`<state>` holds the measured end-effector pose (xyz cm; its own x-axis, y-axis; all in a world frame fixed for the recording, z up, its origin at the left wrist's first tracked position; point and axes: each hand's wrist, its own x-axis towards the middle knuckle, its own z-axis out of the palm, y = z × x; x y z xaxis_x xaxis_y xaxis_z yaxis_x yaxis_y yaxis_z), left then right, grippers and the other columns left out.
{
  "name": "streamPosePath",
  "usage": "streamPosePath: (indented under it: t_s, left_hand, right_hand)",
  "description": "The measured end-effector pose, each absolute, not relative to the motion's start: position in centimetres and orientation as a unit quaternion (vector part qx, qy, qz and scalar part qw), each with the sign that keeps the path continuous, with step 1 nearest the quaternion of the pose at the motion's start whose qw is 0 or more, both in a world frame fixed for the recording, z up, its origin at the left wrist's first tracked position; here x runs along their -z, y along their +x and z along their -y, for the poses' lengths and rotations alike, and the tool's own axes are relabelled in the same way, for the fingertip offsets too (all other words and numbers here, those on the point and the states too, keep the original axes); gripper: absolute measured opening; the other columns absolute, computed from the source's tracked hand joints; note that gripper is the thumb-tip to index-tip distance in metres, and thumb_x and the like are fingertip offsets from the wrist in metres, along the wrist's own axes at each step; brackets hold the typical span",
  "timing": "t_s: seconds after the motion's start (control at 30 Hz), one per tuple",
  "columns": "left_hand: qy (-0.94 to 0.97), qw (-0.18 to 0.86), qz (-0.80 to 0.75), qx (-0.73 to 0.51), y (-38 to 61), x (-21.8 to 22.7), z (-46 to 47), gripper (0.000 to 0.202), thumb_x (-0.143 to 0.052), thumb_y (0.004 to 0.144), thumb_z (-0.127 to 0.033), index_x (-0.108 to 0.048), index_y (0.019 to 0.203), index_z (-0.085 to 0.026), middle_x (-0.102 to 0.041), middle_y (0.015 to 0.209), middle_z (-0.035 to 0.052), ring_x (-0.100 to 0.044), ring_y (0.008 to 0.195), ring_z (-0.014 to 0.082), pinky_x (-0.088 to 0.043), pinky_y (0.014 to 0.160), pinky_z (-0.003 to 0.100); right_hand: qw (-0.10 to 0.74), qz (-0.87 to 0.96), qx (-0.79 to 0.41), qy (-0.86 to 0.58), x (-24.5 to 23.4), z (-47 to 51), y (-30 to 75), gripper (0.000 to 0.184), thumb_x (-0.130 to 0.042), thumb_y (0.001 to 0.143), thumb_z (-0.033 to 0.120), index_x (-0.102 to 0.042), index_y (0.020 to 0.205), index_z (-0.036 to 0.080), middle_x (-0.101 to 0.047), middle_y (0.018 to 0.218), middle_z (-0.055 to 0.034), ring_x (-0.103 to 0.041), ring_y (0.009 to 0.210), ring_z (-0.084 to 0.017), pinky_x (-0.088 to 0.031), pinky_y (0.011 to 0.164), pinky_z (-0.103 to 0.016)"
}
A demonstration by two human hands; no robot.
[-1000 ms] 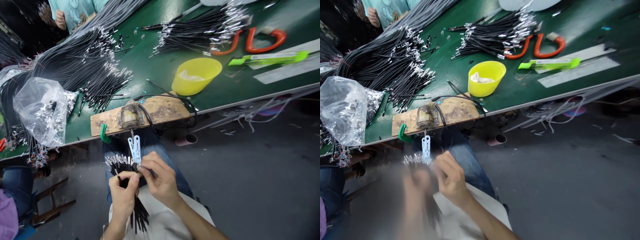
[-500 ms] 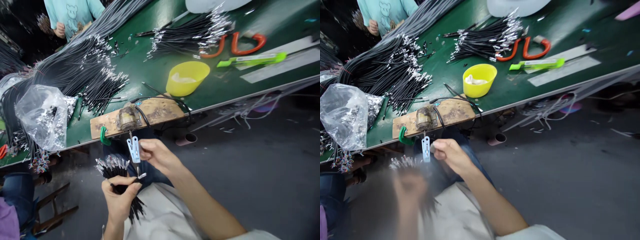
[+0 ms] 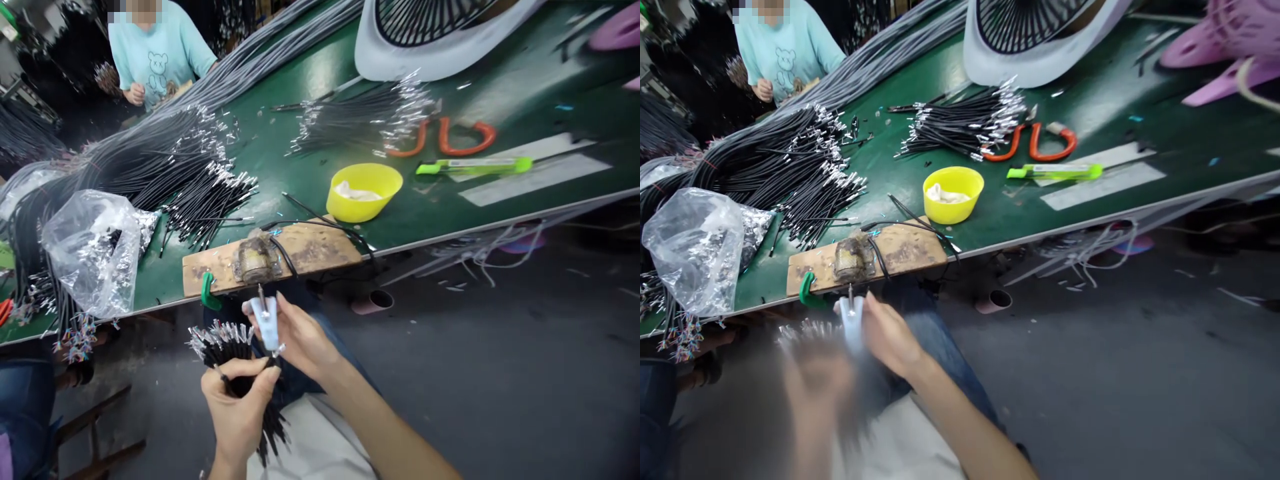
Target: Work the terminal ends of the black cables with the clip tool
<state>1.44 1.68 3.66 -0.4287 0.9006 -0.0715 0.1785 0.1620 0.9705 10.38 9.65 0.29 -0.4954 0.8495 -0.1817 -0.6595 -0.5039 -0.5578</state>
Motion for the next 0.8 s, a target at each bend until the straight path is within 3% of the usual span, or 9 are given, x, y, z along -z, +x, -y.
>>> streamPosePath:
  t_s: [0.1, 0.23, 0.4, 0.47, 0.53, 0.63, 0.8]
  left_hand:
    - [0.403, 0.364, -0.674, -0.500, 1.1, -3.5, -1.0, 0.003, -0.074, 0.059, -0.023, -0.075, 0.061, -0.021, -0.072, 0.058, 0.0043, -0.066, 0.053, 0.0233, -0.052, 0.054, 0.032]
    - [0.405, 0.391, -0.678, -0.473, 0.8, -3.1, -0.2, 0.005, -0.076, 0.059, -0.028, -0.075, 0.061, -0.023, -0.071, 0.058, 0.0037, -0.065, 0.052, 0.0221, -0.052, 0.055, 0.032]
    - [0.417, 0.371, -0.706, -0.437, 0.8, -2.5, -0.1, 0.016, -0.068, 0.069, -0.027, -0.077, 0.082, -0.022, -0.075, 0.078, 0.0058, -0.068, 0.073, 0.0241, -0.051, 0.077, 0.037]
    - [0.445, 0.382, -0.698, -0.410, 0.9, -2.0, -0.2, 0.018, -0.063, 0.074, -0.027, -0.076, 0.084, -0.021, -0.074, 0.080, 0.0060, -0.066, 0.073, 0.0231, -0.052, 0.073, 0.034]
    - [0.478, 0.390, -0.686, -0.387, 1.0, -1.5, -0.2, 0.020, -0.058, 0.077, -0.028, -0.076, 0.074, -0.020, -0.073, 0.071, 0.0057, -0.064, 0.066, 0.0209, -0.051, 0.064, 0.030]
    - [0.479, 0.387, -0.687, -0.385, 0.9, -1.0, -0.1, 0.024, -0.056, 0.076, -0.025, -0.074, 0.062, -0.018, -0.070, 0.063, 0.0043, -0.062, 0.061, 0.0187, -0.049, 0.060, 0.026]
    - [0.435, 0.361, -0.708, -0.424, 0.8, -1.3, -0.2, 0.006, -0.065, 0.062, -0.015, -0.071, 0.061, -0.016, -0.069, 0.058, 0.0024, -0.061, 0.055, 0.0169, -0.049, 0.056, 0.026]
  right_hand:
    - [0.462, 0.172, -0.833, -0.249, 1.2, -9.7, 11.0, 0.041, -0.068, 0.059, 0.059, -0.065, 0.061, 0.018, -0.057, 0.054, -0.0008, -0.046, 0.049, -0.012, -0.036, 0.044, -0.023]
    - [0.500, 0.215, -0.775, -0.320, 3.1, -8.7, 12.7, 0.039, -0.069, 0.062, 0.056, -0.067, 0.069, 0.017, -0.052, 0.054, 0.0007, -0.039, 0.047, -0.010, -0.034, 0.045, -0.024]
    - [0.563, 0.475, -0.520, -0.432, 2.1, -5.8, 13.7, 0.017, -0.062, 0.077, 0.032, -0.062, 0.065, 0.020, -0.055, 0.060, -0.0012, -0.047, 0.057, -0.015, -0.037, 0.053, -0.028]
    - [0.548, 0.609, -0.401, -0.409, 0.9, -4.9, 13.2, 0.006, -0.065, 0.075, 0.022, -0.064, 0.069, 0.021, -0.057, 0.062, -0.0016, -0.048, 0.060, -0.016, -0.038, 0.057, -0.030]
    - [0.506, 0.693, -0.350, -0.376, -0.2, -4.3, 12.4, 0.002, -0.065, 0.074, 0.020, -0.065, 0.075, 0.021, -0.058, 0.066, -0.0029, -0.049, 0.064, -0.018, -0.040, 0.059, -0.032]
    - [0.507, 0.699, -0.363, -0.351, -0.9, -4.4, 11.6, 0.013, -0.055, 0.080, 0.014, -0.062, 0.070, 0.019, -0.056, 0.062, -0.0020, -0.048, 0.061, -0.016, -0.040, 0.057, -0.031]
    - [0.539, 0.610, -0.453, -0.365, 0.1, -4.8, 11.8, 0.022, -0.053, 0.080, 0.013, -0.056, 0.059, 0.018, -0.051, 0.056, -0.0001, -0.046, 0.056, -0.014, -0.039, 0.055, -0.028]
